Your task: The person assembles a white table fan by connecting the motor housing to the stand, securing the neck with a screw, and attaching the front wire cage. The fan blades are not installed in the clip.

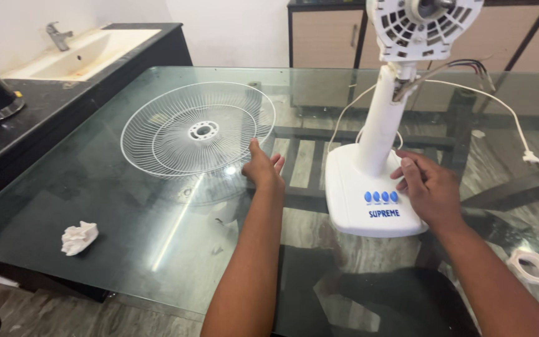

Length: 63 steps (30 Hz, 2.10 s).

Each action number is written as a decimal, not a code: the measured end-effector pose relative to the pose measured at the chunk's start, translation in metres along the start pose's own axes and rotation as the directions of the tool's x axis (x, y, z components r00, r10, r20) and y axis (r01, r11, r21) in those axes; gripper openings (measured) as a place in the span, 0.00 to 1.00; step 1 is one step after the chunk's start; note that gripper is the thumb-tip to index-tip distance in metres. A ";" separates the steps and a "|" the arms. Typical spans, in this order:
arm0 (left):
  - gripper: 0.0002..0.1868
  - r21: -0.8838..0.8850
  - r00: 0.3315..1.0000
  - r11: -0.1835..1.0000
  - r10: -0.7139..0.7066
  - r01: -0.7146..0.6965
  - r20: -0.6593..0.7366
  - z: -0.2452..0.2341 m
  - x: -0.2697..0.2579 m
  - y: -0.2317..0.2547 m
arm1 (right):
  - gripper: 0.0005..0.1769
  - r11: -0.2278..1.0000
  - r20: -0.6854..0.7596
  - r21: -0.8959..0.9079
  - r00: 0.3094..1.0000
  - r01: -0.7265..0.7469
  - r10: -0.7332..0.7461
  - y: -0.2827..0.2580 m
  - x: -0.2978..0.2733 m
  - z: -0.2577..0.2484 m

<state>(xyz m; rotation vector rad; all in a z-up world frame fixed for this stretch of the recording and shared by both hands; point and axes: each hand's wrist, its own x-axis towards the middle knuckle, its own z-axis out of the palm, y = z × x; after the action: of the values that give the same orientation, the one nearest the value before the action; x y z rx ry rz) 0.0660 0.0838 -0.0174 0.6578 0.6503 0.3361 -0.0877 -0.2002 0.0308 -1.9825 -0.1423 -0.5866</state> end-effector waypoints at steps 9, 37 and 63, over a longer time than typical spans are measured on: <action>0.42 -0.172 0.999 0.985 -0.030 0.026 -0.018 -0.018 0.059 0.008 | 0.22 0.999 0.011 -0.015 0.999 -0.034 0.034 -0.006 -0.002 0.003; 0.21 -0.377 0.699 0.790 0.608 -0.484 0.377 0.000 -0.059 0.078 | 0.26 0.984 -0.161 -0.045 0.971 0.170 -0.175 -0.014 -0.007 0.005; 0.25 -0.098 0.570 0.817 0.476 -0.568 0.669 0.000 -0.168 0.104 | 0.49 0.703 -0.471 0.342 0.761 0.623 -0.446 -0.096 0.008 -0.076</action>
<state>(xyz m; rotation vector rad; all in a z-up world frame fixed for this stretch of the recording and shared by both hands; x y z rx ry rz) -0.0698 0.0802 0.1262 1.0322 -0.2595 0.5748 -0.1399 -0.2222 0.1395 -1.2917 -0.6144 -1.1669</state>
